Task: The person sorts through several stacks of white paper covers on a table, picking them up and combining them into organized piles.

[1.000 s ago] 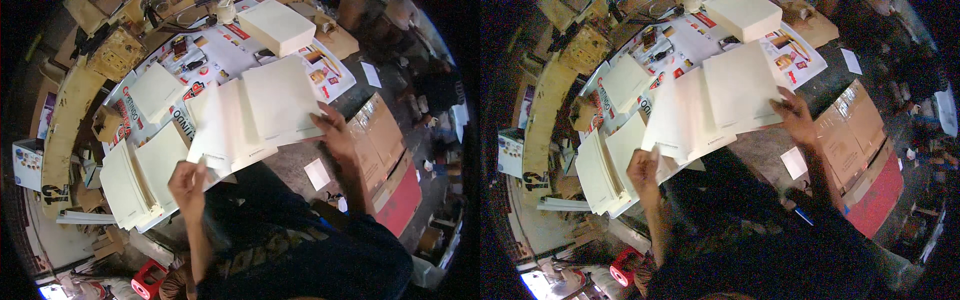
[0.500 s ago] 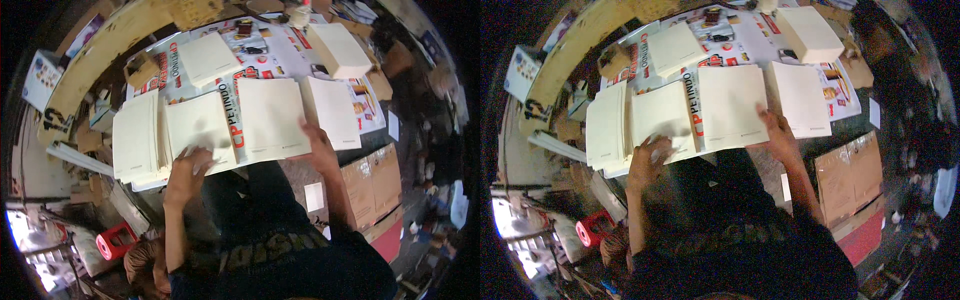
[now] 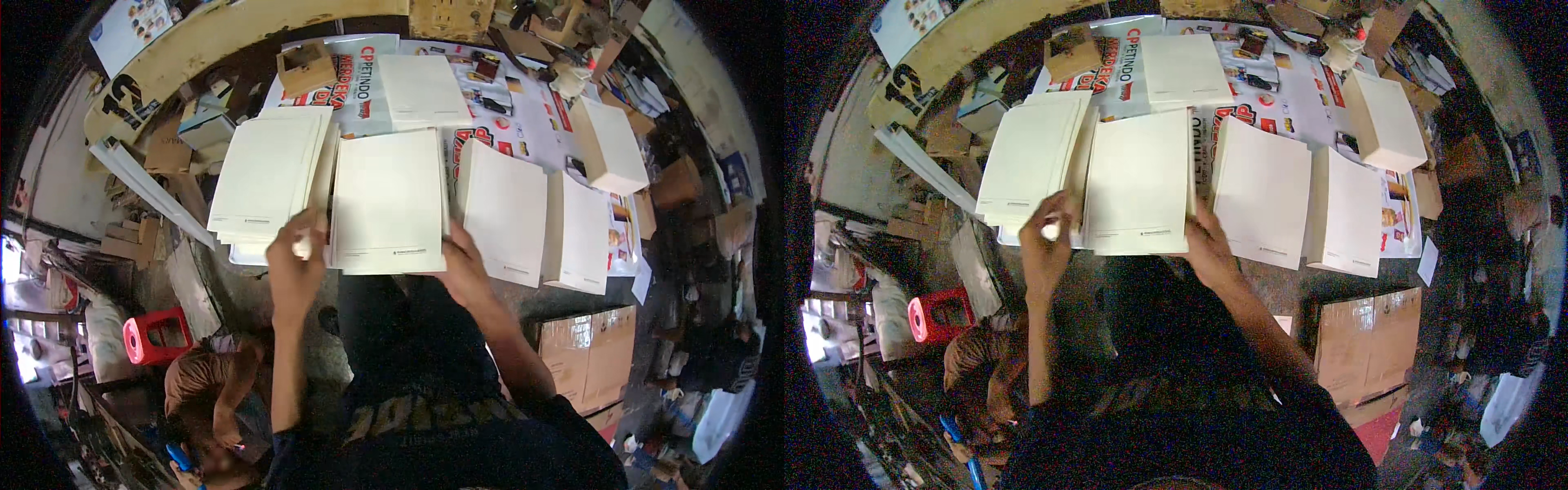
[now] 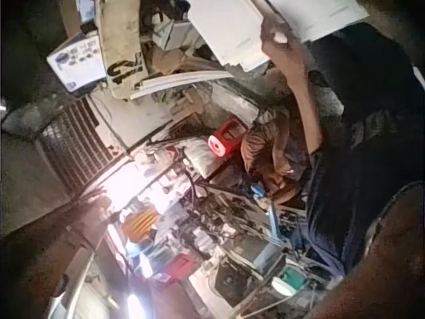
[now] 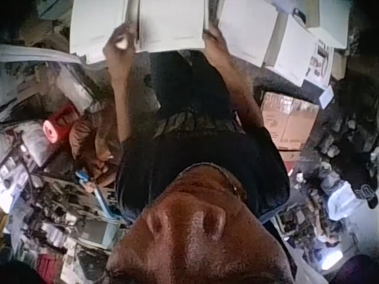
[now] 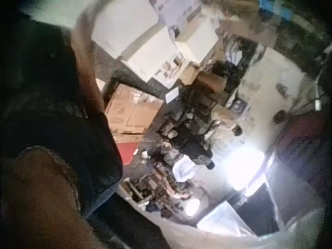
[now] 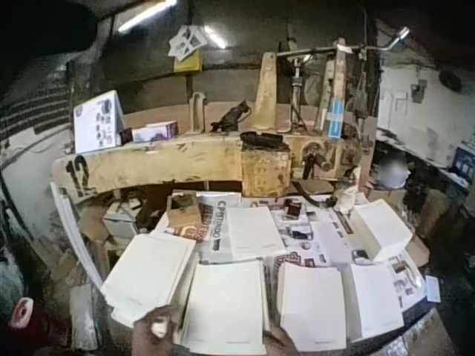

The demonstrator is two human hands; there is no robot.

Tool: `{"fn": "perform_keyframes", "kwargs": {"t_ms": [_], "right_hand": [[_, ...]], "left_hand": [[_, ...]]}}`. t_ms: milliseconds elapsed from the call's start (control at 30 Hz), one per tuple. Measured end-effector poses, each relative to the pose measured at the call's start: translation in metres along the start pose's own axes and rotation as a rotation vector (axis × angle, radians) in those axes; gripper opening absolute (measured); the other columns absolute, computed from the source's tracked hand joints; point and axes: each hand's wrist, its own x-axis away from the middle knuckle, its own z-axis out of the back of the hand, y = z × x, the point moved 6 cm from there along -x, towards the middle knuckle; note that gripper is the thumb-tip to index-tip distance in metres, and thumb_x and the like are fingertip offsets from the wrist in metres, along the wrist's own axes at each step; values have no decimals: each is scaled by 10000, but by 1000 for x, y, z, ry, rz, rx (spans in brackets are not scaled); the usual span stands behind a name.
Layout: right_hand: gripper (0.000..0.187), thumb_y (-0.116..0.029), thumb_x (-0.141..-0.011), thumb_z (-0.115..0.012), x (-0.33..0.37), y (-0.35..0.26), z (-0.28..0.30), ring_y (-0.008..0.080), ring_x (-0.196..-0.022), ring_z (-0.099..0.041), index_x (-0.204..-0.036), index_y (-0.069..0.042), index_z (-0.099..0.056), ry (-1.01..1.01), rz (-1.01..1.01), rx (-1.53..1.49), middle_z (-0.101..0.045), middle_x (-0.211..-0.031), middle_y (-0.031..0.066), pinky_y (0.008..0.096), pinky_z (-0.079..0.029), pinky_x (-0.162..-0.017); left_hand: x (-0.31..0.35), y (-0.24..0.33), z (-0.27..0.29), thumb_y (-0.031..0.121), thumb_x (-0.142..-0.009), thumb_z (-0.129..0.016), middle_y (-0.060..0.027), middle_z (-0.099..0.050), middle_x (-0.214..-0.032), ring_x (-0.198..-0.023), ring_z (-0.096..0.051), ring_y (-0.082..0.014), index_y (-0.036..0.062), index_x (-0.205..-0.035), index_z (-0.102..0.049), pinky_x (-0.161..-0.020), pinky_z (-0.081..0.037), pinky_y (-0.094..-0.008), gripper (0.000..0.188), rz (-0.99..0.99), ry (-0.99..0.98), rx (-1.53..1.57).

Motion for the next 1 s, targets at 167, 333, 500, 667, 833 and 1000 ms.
{"fn": "perform_keyframes", "kwargs": {"t_ms": [167, 333, 500, 667, 833, 1000], "right_hand": [[513, -365, -1003, -479, 2, -34, -59, 334, -1204, -561, -1399, -44, -418, -149, -394, -642, -529, -1332, 171, 543, -540, -886], [445, -261, -976, -564, 2, -22, -49, 181, -1073, -584, -1333, -2, -506, -257, -70, -284, -632, -1188, 113, 332, -474, -923], [511, -294, -959, -601, 28, -65, -38, 201, -1090, -581, -1367, -17, -465, -302, 8, 182, -614, -1208, 136, 353, -483, -934], [502, -196, -911, -684, 45, -107, -8, 160, -1068, -590, -1343, -31, -489, -104, 138, 30, -625, -1183, 134, 328, -498, -910], [404, -212, -932, -660, 63, -114, 21, 139, -1049, -587, -1263, -4, -556, -100, 110, 10, -647, -1136, 87, 332, -499, -907], [398, -202, -937, -646, 75, -122, 66, 124, -993, -590, -1271, -3, -558, 70, 139, 156, -656, -1105, 69, 296, -489, -869]], "left_hand": [[4, 13, -9, 51, -872, -623, -281, -627, -1115, -1060, -581, -426, -11, -1087, -662, -946, -455, -466, 228, -104, -32, -321], [0, 17, -3, 209, -926, -667, -132, -696, -913, -858, -635, -161, 9, -1017, -628, -807, -494, -279, 224, 300, -125, 270], [16, 20, -8, 134, -894, -694, -101, -642, -1104, -955, -606, -161, -8, -1270, -549, -850, -477, -266, 427, 532, -14, 619], [16, 63, -6, 88, -898, -679, -88, -654, -1092, -972, -598, -149, -29, -1198, -592, -854, -479, -294, 334, 330, -267, 628], [-21, 21, 24, 145, -908, -667, -122, -591, -1255, -1073, -590, -218, -23, -1317, -511, -925, -485, -345, 469, -703, -365, -689], [-1, -61, 119, 123, -891, -662, -129, -597, -1242, -1079, -588, -234, -18, -1297, -522, -940, -473, -355, 452, -99, -186, -772]]}}
